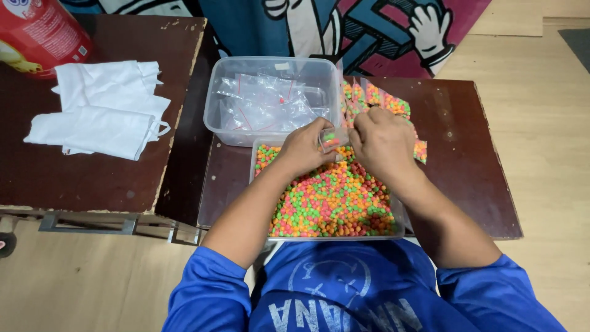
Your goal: Manually filling small plastic bags with colorful candies from a large container using fingers.
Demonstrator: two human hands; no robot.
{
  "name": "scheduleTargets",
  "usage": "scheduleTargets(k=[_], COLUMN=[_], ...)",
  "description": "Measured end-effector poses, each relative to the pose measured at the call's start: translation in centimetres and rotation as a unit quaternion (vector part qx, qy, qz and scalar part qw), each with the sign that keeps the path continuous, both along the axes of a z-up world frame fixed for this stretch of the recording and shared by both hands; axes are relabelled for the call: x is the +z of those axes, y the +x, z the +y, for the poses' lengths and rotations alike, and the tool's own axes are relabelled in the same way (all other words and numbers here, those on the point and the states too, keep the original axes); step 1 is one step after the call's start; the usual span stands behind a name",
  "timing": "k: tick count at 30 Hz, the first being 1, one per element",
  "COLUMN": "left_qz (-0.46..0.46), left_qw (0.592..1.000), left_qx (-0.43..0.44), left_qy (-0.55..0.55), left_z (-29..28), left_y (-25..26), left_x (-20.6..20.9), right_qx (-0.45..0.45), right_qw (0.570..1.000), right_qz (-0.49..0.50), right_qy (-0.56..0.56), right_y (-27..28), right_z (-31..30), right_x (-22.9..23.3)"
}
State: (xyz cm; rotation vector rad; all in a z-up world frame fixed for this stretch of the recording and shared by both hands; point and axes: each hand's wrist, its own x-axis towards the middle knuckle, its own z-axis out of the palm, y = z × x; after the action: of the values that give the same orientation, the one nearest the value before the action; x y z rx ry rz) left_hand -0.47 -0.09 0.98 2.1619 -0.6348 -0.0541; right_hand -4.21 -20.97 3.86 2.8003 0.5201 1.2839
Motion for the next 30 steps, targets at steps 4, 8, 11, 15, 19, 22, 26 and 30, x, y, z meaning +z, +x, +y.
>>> scheduleTargets(k=[4, 8, 11, 15, 19, 22, 26, 30], left_qz=[-0.003, -0.021, -0.034, -0.046, -0.052, -0.046, -0.043, -0.044], left_qw=[1.000, 0.998, 0.996, 0.996, 0.995, 0.997, 0.997, 0.997], left_qx=[0.004, 0.018, 0.024, 0.021, 0.023, 0.024, 0.028, 0.026], left_qy=[-0.005, -0.054, -0.079, -0.080, -0.080, -0.063, -0.060, -0.052], left_z=[0.0, 0.0, 0.1, 0.1, 0.0, 0.0, 0.0, 0.1], left_y=[-0.1, 0.7, 0.5, 0.6, 0.8, 0.8, 0.8, 0.6], left_x=[-0.2, -1.3, -1.1, -1.5, -1.6, -1.9, -1.5, -0.9], right_qx=[-0.010, 0.016, 0.094, 0.180, 0.185, 0.215, 0.284, 0.191], right_qw=[0.999, 0.998, 0.969, 0.886, 0.881, 0.875, 0.832, 0.887], right_qz=[-0.036, 0.050, 0.212, 0.403, 0.416, 0.390, 0.399, 0.383], right_qy=[-0.035, 0.029, 0.090, 0.144, 0.125, 0.189, 0.261, 0.173], right_y=[-1.0, -3.1, -5.2, -5.6, -5.2, -5.0, -4.5, -4.4], right_z=[-1.0, -3.4, -1.8, 0.4, -0.3, -1.0, -1.7, -0.9], right_x=[1.7, 1.7, 1.5, -1.4, -2.9, -3.5, -4.4, -3.1])
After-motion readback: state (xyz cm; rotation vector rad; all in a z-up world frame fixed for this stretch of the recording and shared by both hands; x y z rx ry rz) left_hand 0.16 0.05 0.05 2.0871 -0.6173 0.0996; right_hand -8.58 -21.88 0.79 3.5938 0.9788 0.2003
